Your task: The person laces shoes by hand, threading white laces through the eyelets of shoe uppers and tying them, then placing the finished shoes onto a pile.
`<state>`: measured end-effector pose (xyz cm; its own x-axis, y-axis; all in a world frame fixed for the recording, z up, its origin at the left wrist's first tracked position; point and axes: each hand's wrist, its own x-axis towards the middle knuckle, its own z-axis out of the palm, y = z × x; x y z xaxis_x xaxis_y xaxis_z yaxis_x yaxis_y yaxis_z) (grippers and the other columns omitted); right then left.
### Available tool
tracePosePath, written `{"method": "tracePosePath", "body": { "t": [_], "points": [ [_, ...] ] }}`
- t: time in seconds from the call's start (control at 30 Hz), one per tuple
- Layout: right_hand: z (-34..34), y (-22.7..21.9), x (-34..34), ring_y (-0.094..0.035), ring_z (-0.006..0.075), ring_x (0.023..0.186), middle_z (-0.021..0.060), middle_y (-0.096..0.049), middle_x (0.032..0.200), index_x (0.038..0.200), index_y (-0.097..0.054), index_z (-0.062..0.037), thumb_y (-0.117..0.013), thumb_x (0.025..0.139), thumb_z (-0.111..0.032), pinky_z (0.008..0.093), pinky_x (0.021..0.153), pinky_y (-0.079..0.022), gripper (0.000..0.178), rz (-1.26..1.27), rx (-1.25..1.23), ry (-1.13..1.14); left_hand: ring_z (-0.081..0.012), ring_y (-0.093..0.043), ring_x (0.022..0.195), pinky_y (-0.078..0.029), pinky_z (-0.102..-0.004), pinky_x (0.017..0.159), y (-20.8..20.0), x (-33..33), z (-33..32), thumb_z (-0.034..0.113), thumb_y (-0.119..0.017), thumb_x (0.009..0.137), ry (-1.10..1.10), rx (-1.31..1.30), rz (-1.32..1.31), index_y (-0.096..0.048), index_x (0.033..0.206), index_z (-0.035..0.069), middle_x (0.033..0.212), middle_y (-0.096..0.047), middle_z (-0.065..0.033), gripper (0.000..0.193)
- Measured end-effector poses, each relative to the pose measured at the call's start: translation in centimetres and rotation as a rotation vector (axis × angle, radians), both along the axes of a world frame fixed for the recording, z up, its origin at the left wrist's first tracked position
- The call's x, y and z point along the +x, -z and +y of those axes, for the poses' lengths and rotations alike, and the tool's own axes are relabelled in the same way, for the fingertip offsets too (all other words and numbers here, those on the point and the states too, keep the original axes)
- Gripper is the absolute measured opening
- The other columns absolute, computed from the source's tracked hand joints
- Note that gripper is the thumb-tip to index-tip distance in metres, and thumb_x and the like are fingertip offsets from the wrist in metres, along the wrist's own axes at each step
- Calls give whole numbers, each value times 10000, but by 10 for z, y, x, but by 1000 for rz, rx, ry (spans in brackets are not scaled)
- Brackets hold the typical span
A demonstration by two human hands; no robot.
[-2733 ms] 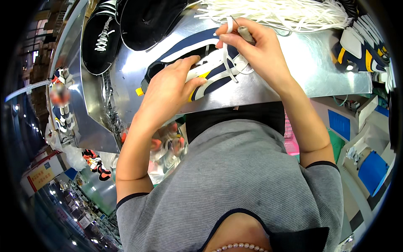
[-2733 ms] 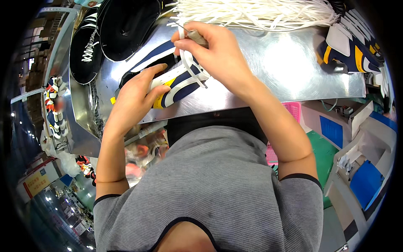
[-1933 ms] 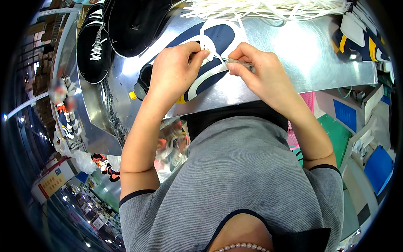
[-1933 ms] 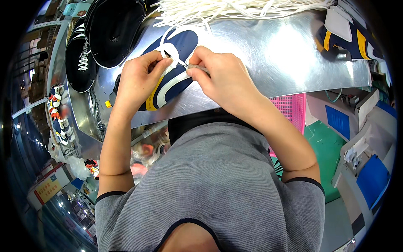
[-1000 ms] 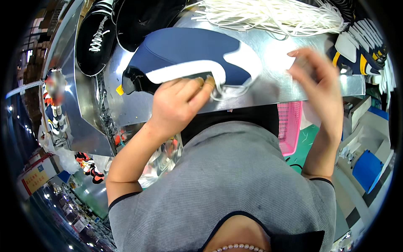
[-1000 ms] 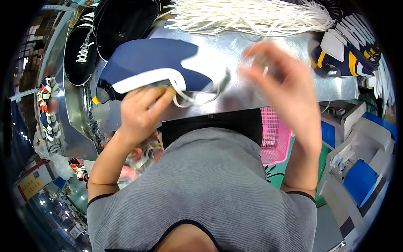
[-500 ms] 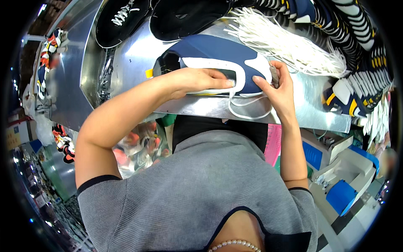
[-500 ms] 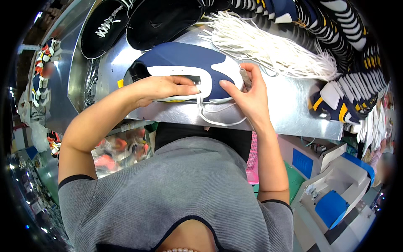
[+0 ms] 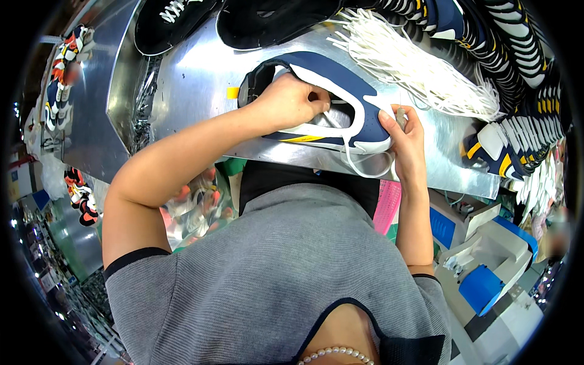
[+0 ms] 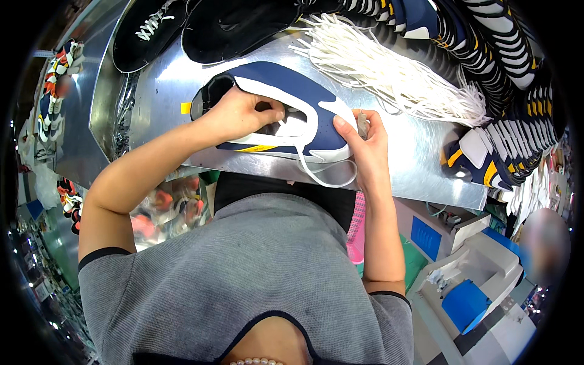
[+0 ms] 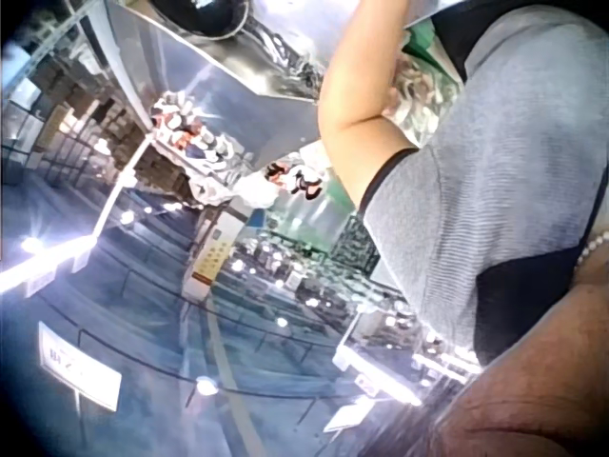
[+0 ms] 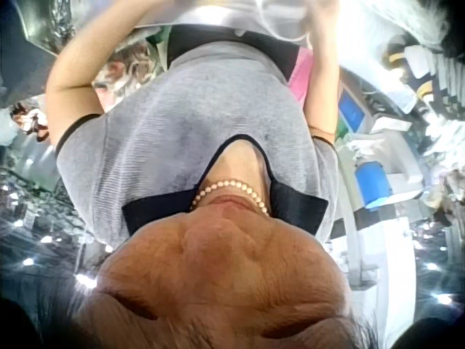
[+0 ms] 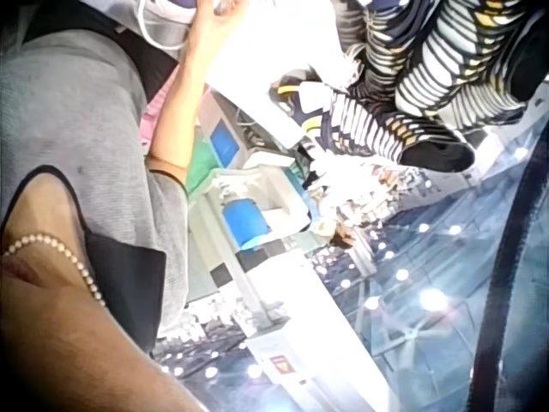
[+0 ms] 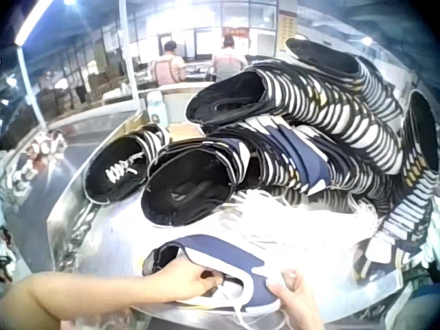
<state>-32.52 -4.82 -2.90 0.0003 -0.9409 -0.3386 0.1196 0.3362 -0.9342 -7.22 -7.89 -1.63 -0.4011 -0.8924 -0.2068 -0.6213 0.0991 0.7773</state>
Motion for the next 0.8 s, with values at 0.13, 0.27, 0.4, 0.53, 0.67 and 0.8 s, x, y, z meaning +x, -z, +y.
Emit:
{"method": "tracePosePath", "body": {
  "t": [0.13,0.27,0.4,0.53,0.67,0.8],
  "points": [
    [5,-9,1,-640,143,794,124,-642,957,1093,-517,15,-797,847,-173,267,710,-548,417,-12,0,-34,-169,-685,767,-531,-296,751,2,-2,-3,137,-727,820,-14,29,190,-758,896,69,828,-735,-47,107],
    [5,-3,0,-636,139,812,119,-641,960,1089,-527,19,-798,848,-181,263,713,-541,414,-39,-27,0,-201,-680,760,-522,-315,723,-7,-3,-1,130,-709,823,-55,9,51,-759,900,54,834,-723,-93,119],
    [7,5,1,-630,125,835,108,-645,972,1127,-537,19,-802,848,-191,258,742,-529,438,-103,-12,79,-210,-662,803,-525,-331,706,-46,24,13,39,-683,846,-48,-598,-229,-679,905,11,928,-692,-109,66],
    [9,8,-4,-626,120,833,102,-641,992,1160,-535,15,-795,855,-184,243,734,-514,447,-166,-87,145,-302,-659,838,-515,-369,741,-63,105,8,44,-666,841,-275,-963,-502,-666,903,14,927,-688,-125,68],
    [9,14,-23,-626,127,831,102,-644,1007,1160,-544,-3,-793,854,-173,256,717,-513,430,-155,-71,206,-310,-659,817,-517,-396,757,-70,277,35,99,-654,868,-670,-795,-1047,-682,931,14,903,-694,-142,110],
    [2,20,-24,-647,168,774,119,-670,1005,1152,-567,-32,-748,880,-331,297,716,-519,443,244,-160,57,-193,-627,721,-504,-324,708,-66,230,36,133,-663,902,-700,-727,-618,-694,979,9,835,-693,-87,149]
  ]
}}
